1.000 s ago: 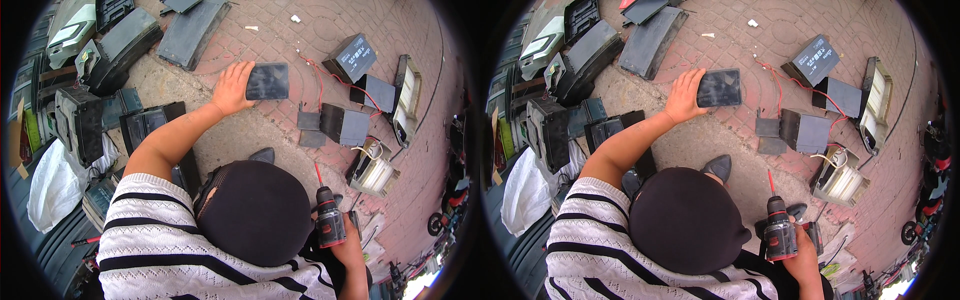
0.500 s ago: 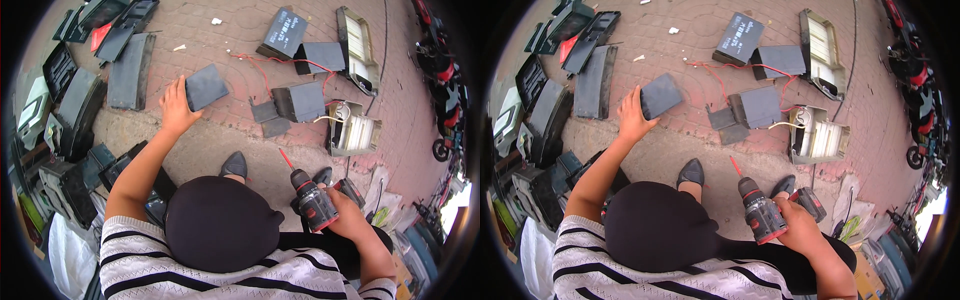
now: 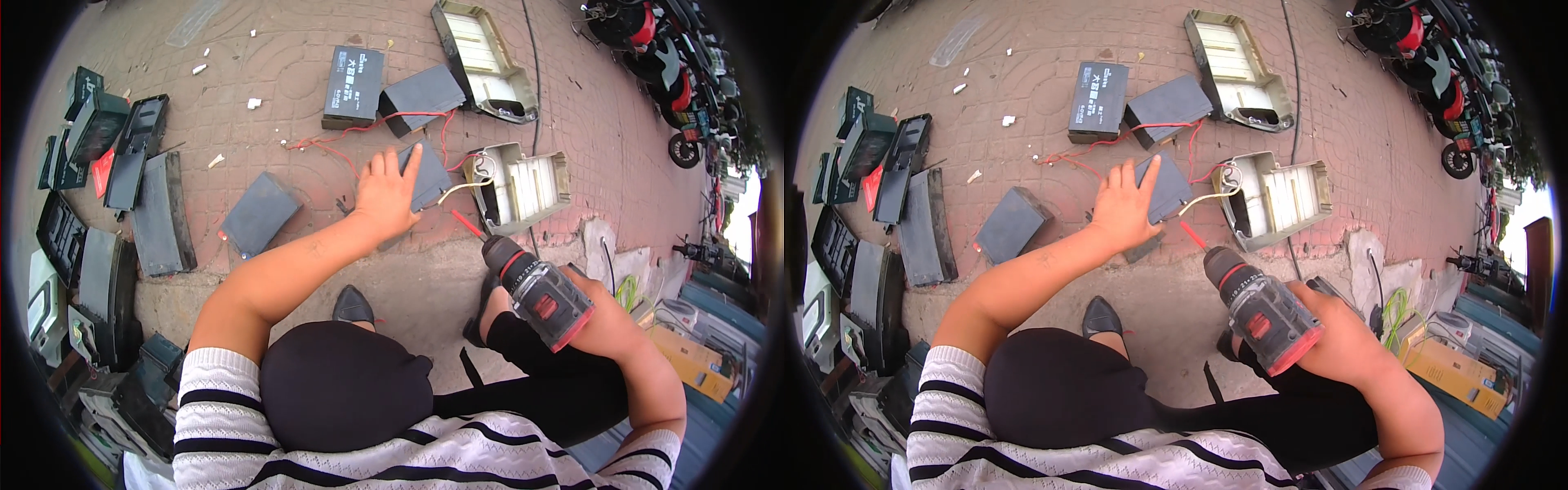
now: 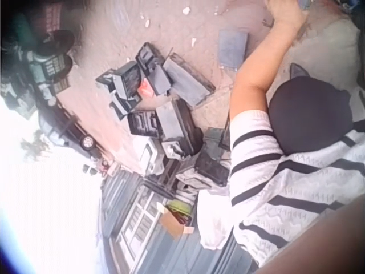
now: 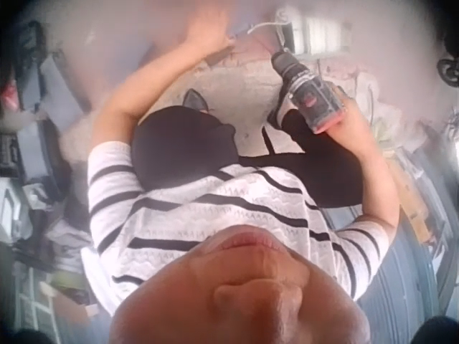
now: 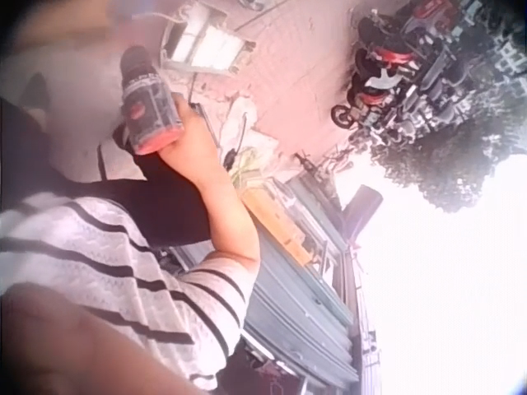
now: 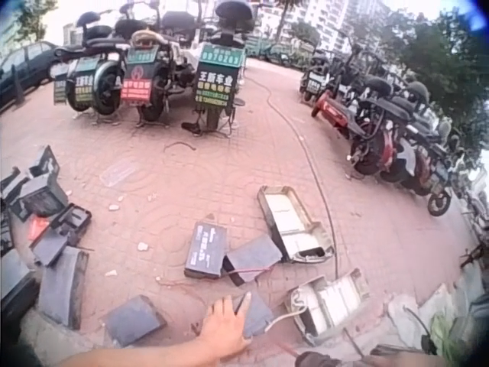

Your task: The person disassembles an electric motorcycle battery pack on a sidewalk. The person moves battery casings, uses a power drill to remove fasteners from individual battery units, and uses pliers to cut or manipulate wires connected to the battery terminals.

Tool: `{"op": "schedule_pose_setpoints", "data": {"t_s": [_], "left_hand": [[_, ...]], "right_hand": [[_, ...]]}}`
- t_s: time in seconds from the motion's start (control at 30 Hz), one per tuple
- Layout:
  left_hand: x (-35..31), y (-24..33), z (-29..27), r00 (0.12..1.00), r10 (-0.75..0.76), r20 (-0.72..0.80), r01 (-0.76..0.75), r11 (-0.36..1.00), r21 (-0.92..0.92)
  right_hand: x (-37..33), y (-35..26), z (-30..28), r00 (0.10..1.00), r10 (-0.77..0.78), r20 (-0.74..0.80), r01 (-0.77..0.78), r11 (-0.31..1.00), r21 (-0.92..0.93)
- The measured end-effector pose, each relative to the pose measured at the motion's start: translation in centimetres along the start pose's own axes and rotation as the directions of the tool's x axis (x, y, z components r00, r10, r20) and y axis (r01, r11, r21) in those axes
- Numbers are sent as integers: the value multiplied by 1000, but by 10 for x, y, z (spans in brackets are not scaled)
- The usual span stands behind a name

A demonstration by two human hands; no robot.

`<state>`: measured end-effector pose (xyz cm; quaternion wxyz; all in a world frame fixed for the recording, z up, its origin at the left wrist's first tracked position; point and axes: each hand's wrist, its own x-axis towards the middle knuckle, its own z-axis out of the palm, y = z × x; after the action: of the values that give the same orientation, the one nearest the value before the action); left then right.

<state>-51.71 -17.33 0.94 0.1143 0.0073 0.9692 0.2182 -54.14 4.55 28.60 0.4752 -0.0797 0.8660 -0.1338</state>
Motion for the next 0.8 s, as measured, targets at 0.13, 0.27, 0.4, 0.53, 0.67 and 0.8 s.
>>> {"op": "schedule_pose_setpoints", "data": {"t_s": [0.13,0.27,0.4,0.53,0.67,0.8], "left_hand": [[6,-1,-3,998,-37,53,41,996,-75],[16,-25,-9,997,-70,-19,67,987,-149],[31,-42,-20,999,-43,-1,41,972,-233],[30,-47,-14,991,-130,13,127,940,-318],[32,-42,-23,902,-403,153,421,749,-512],[22,-29,-2,846,-508,165,504,657,-561]], "right_hand": [[12,31,-19,993,-119,-24,119,993,10],[32,48,-31,988,-139,-62,140,990,14],[52,65,-34,980,-142,-138,123,982,-141],[72,29,-37,987,-152,-51,149,987,-54],[75,-5,-35,945,-314,-93,321,944,76],[91,-2,-33,907,-419,-48,422,900,115]]}}
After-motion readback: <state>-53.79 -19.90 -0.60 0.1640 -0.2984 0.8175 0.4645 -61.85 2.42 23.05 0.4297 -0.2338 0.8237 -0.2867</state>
